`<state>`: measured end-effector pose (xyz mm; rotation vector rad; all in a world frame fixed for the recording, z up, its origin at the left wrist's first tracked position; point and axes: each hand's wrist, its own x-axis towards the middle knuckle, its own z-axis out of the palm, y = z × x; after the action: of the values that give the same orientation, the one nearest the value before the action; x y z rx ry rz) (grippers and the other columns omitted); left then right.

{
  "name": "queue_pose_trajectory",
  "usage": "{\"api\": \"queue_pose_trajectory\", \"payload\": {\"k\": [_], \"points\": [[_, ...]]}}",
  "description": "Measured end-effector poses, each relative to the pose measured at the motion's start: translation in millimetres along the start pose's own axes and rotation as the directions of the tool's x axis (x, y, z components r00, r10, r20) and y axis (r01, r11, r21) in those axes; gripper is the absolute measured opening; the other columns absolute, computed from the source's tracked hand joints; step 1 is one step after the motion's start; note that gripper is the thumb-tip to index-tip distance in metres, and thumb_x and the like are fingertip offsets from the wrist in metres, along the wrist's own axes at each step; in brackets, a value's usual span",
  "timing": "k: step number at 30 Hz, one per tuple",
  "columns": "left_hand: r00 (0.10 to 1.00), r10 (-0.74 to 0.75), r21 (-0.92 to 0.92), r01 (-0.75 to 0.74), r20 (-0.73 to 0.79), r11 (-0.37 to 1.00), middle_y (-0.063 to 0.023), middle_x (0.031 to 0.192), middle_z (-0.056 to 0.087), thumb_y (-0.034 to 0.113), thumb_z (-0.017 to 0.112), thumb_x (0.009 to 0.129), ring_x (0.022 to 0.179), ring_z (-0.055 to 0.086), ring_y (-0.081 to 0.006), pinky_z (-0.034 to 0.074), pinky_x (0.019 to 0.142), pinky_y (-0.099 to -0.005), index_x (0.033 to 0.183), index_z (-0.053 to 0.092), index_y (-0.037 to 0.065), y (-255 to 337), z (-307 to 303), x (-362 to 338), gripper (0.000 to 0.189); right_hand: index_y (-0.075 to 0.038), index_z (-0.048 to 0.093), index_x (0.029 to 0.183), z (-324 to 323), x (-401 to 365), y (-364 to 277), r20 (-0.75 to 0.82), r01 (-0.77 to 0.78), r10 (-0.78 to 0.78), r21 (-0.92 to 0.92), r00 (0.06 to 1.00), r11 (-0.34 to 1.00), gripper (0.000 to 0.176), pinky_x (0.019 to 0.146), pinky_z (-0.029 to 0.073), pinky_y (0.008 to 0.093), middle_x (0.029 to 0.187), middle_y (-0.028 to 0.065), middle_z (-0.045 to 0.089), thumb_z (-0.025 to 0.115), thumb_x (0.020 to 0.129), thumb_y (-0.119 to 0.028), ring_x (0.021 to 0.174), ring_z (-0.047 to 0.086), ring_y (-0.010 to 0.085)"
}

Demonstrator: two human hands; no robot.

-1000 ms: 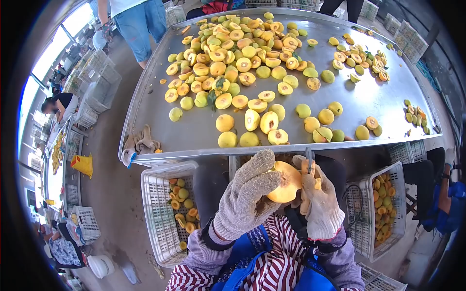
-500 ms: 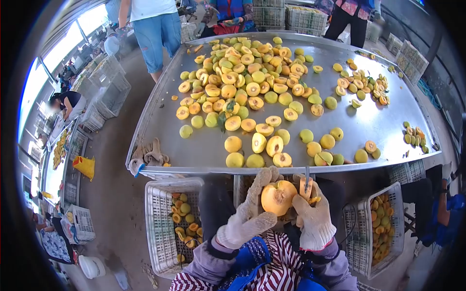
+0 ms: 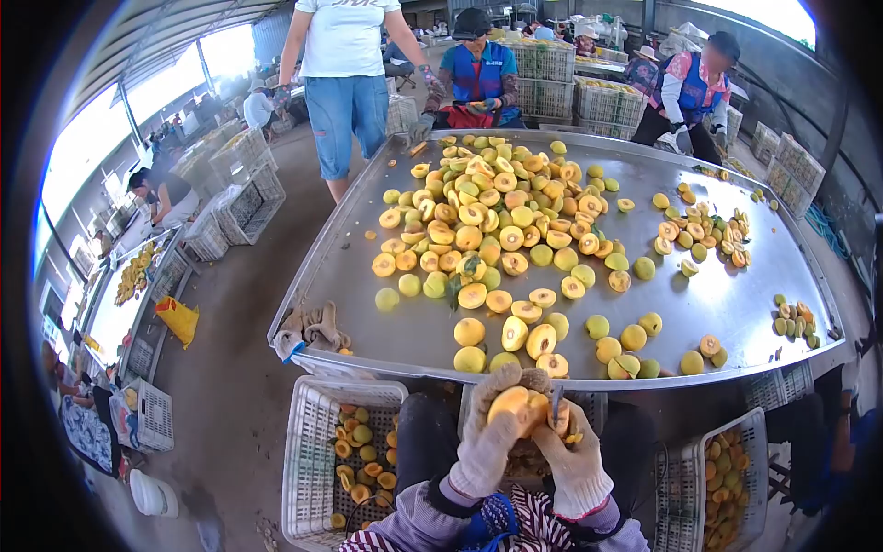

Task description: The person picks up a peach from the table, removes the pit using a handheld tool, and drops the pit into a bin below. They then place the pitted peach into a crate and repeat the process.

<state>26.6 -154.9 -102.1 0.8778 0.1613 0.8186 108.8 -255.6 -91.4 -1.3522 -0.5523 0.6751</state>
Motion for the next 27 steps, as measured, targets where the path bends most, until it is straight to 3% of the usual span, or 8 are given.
{"api": "queue_pose_trajectory", "payload": {"k": [2,4,6,10,11,14,21,27], "points": [[0.993,-0.033,0.003,0.033,-0.110,0.999,-0.0162,0.130,0.060,0.046,0.059,0.101,0.120,0.060,-0.0263,0.047,0.105,-0.0413,0.140,0.047,0.002,8,3,12,0.060,0.001,0.057,0.126,-2,-4,-7,-0.004,-0.002,0.002,-0.122,1.000,0.993,0.033,0.078,0.049,0.0226,0.099,0.0007,0.063,0.064,0.095,-0.005,0.085,0.057,0.0069],[0.994,-0.051,-0.019,0.049,-0.092,0.999,-0.0162,0.131,0.060,0.048,0.055,0.102,0.120,0.059,-0.0262,0.047,0.105,-0.0407,0.140,0.046,0.003,7,-5,16,0.060,0.001,0.058,0.124,-4,-8,-14,-0.007,-0.010,0.008,-0.239,1.000,0.971,0.032,0.076,0.048,0.0222,0.094,0.0008,0.063,0.064,0.094,-0.006,0.082,0.056,0.0064],[0.991,-0.059,0.064,0.067,-0.123,0.996,-0.0184,0.125,0.061,0.057,0.051,0.101,0.109,0.062,-0.0286,0.051,0.096,-0.0423,0.138,0.048,0.005,7,-4,20,0.064,0.001,0.061,0.120,-6,-10,-20,0.023,0.045,-0.040,-0.384,0.999,0.922,0.037,0.069,0.055,0.0327,0.082,0.0129,0.070,0.073,0.089,-0.014,0.072,0.071,0.0202],[0.987,-0.124,-0.018,0.123,-0.099,0.992,-0.0196,0.125,0.062,0.061,0.052,0.099,0.106,0.064,-0.0304,0.054,0.091,-0.0453,0.135,0.050,0.005,8,-5,24,0.067,-0.002,0.063,0.103,-2,-14,-37,0.063,0.075,-0.050,-0.498,0.997,0.864,0.023,0.060,0.056,0.0378,0.074,0.0165,0.068,0.074,0.088,-0.015,0.067,0.071,0.0340],[0.984,-0.146,-0.021,0.144,-0.105,0.989,-0.0196,0.125,0.062,0.061,0.052,0.099,0.106,0.064,-0.0304,0.054,0.091,-0.0453,0.135,0.050,0.005,11,-1,23,0.067,-0.002,0.063,0.103,-1,-13,-37,0.050,0.052,-0.031,-0.498,0.998,0.866,0.023,0.060,0.056,0.0378,0.074,0.0165,0.068,0.074,0.088,-0.015,0.067,0.071,0.0340],[0.977,-0.200,0.013,0.202,-0.066,0.979,-0.0190,0.126,0.061,0.062,0.053,0.098,0.112,0.064,-0.0325,0.055,0.096,-0.0460,0.135,0.050,0.003,17,1,19,0.070,-0.005,0.061,0.096,1,-13,-32,0.124,0.275,-0.253,-0.607,0.960,0.746,0.021,0.054,0.054,0.0394,0.066,0.0140,0.065,0.076,0.086,-0.016,0.059,0.068,0.0337],[0.992,-0.113,0.198,0.122,-0.055,0.973,-0.0194,0.126,0.061,0.059,0.051,0.100,0.112,0.063,-0.0307,0.054,0.095,-0.0438,0.139,0.047,0.001,13,5,10,0.070,-0.007,0.058,0.094,3,-15,-28,0.111,0.289,-0.313,-0.738,0.943,0.610,0.025,0.051,0.053,0.0385,0.064,0.0134,0.063,0.078,0.085,-0.019,0.056,0.067,0.0322],[0.990,-0.101,0.151,0.116,-0.103,0.982,-0.0195,0.126,0.060,0.056,0.051,0.101,0.108,0.063,-0.0284,0.054,0.093,-0.0422,0.138,0.047,0.001,8,13,2,0.067,-0.007,0.055,0.094,1,-19,-20,0.181,0.310,-0.273,-0.760,0.945,0.571,0.027,0.049,0.053,0.0405,0.061,0.0126,0.060,0.077,0.085,-0.018,0.055,0.066,0.0327]]}}
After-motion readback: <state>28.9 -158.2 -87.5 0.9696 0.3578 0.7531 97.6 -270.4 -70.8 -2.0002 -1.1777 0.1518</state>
